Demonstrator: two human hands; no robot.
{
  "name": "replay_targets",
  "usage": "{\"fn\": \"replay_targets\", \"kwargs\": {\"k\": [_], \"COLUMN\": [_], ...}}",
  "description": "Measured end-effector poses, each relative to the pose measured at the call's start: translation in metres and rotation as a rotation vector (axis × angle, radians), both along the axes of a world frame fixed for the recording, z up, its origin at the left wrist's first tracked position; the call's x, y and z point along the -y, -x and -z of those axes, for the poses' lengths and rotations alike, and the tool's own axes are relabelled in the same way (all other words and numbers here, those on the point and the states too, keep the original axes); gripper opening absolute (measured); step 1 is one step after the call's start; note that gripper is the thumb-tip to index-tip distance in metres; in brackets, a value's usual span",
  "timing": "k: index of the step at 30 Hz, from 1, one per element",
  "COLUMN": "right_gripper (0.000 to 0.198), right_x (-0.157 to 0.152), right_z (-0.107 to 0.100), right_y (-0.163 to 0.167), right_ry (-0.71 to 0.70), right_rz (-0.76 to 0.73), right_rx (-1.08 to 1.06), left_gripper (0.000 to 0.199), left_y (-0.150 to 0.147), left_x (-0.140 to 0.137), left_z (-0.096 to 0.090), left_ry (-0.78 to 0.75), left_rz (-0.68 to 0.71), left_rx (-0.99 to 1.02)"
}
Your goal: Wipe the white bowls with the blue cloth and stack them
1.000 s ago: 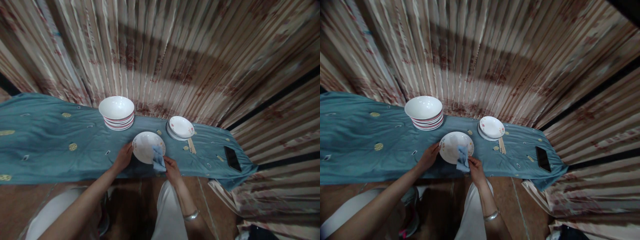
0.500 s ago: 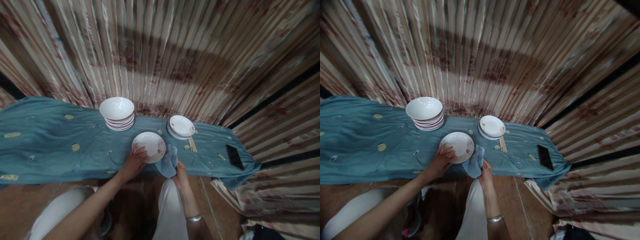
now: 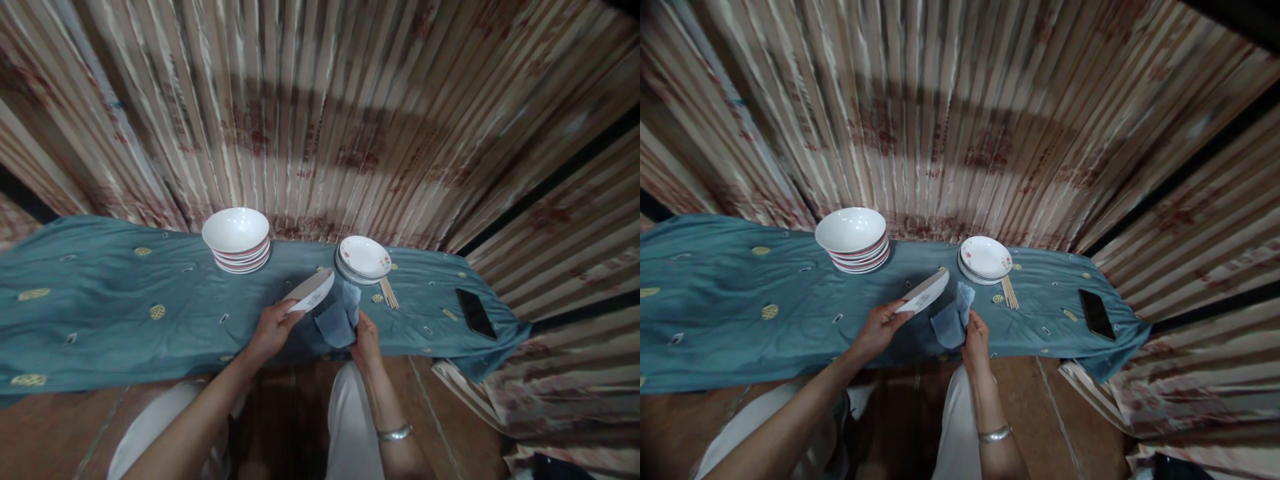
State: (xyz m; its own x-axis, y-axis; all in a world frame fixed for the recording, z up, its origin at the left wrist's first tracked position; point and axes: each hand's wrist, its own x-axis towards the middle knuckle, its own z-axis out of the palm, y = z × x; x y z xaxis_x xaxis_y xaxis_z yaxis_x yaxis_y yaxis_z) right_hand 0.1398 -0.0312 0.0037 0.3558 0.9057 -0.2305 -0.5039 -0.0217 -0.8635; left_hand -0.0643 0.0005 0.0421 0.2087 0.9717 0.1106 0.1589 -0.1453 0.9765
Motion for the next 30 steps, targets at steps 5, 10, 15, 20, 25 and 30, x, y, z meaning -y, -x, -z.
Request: {"fn": "replay_targets", "kwargs": {"k": [5,10,15,20,25,30], "right_gripper": [0.045,0.050,0.047,0.041,0.039,0.044], "right_x": [-0.018,-0.022,-0.034,-0.061,-0.093,-0.128], "right_z": [-0.028,-0.052,-0.047,-0.047,-0.055,-0.039], "right_y": [0.009,0.040,0.079,0.082,0.066,0.048], "right_ry": [-0.122,-0.393,-0.658,-0.661,-0.626,-0.572], "right_rz": [0.040,0.002,-0.183,-0.169,-0.107,-0.146], "right_rx": [0.242,0.946,1.563,1.751,1.665,1.504], "left_gripper": [0.036,0.038,0.033,0.029,0.034,0.039], "left_y": [-0.003,-0.007,-0.005,-0.004,-0.004,-0.002], "left_x": [-0.002,-0.003,-0.004,-0.008,-0.007,-0.007], "left_z": [-0.010,-0.011,-0.012,-0.011,-0.015,-0.018], "left_ry": [0.283,0.444,0.415,0.412,0.430,0.451], "left_rz": [-0.102,-0.166,-0.153,-0.167,-0.124,-0.153], "left_rx": [0.503,0.772,0.848,0.877,0.854,0.853]}}
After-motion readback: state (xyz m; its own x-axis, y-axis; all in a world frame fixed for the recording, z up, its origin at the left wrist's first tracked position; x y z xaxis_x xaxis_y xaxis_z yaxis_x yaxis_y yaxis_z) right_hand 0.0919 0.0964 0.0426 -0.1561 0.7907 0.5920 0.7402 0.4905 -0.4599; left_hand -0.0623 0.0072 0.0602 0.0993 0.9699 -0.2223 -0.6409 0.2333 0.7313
